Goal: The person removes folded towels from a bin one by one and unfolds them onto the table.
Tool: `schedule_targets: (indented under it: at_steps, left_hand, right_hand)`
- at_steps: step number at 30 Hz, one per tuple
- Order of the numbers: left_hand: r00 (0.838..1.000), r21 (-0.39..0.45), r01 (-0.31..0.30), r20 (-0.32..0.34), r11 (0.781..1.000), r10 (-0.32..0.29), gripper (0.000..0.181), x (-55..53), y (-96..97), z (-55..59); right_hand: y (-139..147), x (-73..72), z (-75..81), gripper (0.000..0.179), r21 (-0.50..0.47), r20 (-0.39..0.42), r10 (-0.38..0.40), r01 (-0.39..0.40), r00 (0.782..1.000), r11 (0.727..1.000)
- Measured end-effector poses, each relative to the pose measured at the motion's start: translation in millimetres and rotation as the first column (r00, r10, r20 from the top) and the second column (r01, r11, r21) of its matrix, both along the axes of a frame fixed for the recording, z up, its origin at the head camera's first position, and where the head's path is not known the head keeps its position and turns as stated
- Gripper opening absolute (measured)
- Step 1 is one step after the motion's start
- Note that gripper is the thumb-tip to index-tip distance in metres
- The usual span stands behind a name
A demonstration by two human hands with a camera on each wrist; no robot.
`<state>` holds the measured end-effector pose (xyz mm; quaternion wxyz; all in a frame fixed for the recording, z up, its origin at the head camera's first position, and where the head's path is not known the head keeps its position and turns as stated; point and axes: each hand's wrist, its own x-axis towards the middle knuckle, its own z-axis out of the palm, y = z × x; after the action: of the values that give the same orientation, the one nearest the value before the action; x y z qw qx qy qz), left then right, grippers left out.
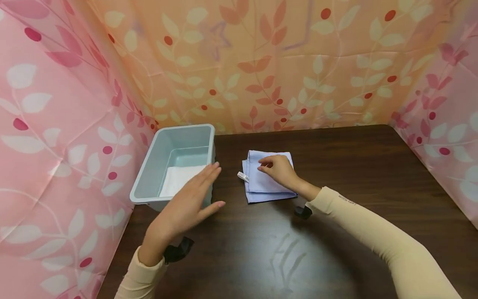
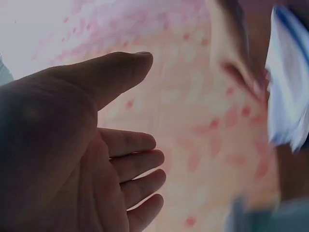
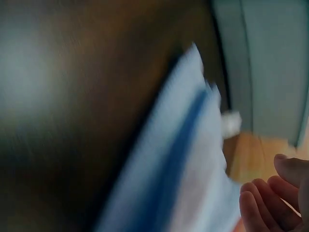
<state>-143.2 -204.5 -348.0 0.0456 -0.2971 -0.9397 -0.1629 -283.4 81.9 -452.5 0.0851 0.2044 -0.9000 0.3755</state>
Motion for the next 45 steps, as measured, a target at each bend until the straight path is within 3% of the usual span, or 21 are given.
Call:
schedule_targets:
  at_steps: [3, 8, 14, 20, 26, 35, 41, 45]
  left_hand:
    - [0.997, -0.016, 0.069, 0.022, 0.997, -0.069, 0.081, -1.9, 16.1, -15.6]
    - [0.986, -0.027, 0.111, 0.127, 0.993, -0.107, 0.079, -4.7, 26.2, -47.3]
    - [0.956, -0.021, 0.111, 0.274, 0.994, -0.101, 0.077, -7.0, 29.0, -78.3]
    - [0.919, -0.029, 0.078, 0.391, 0.997, -0.06, 0.076, -10.3, 28.1, -99.2]
    - [0.909, -0.051, 0.075, 0.414, 0.996, -0.047, 0.076, -13.9, 25.9, -108.4]
    - [0.906, -0.053, 0.068, 0.421, 0.996, -0.039, 0.076, -17.5, 25.3, -111.1]
    - [0.899, -0.06, 0.061, 0.436, 0.996, -0.029, 0.077, -18.3, 25.5, -110.6]
    - [0.899, -0.071, 0.066, 0.437, 0.995, -0.028, 0.077, -18.7, 27.1, -109.6]
  right_hand:
    - [-15, 13.2, -11.1, 0.024, 0.0, 0.038, 0.056, -0.056, 0.998, 0.998]
    - [-26, 24.5, -29.6, 0.023, 0.009, 0.081, 0.075, -0.076, 0.994, 0.997]
    - [-30, 29.3, -43.4, 0.024, -0.004, 0.06, 0.051, -0.051, 0.997, 0.999]
    - [-35, 32.2, -51.8, 0.027, -0.026, 0.016, 0.018, -0.018, 1.0, 1.0]
    - [-43, 36.8, -56.3, 0.036, -0.012, 0.008, -0.022, 0.022, 1.0, 1.0]
    - [-46, 37.6, -59.1, 0.026, 0.066, -0.063, -0.056, 0.06, 0.996, 0.996]
    - [-49, 36.8, -57.6, 0.033, 0.103, -0.049, -0.046, 0.051, 0.998, 0.993]
    - [-51, 35.5, -57.5, 0.026, 0.114, -0.076, -0.067, 0.075, 0.995, 0.991]
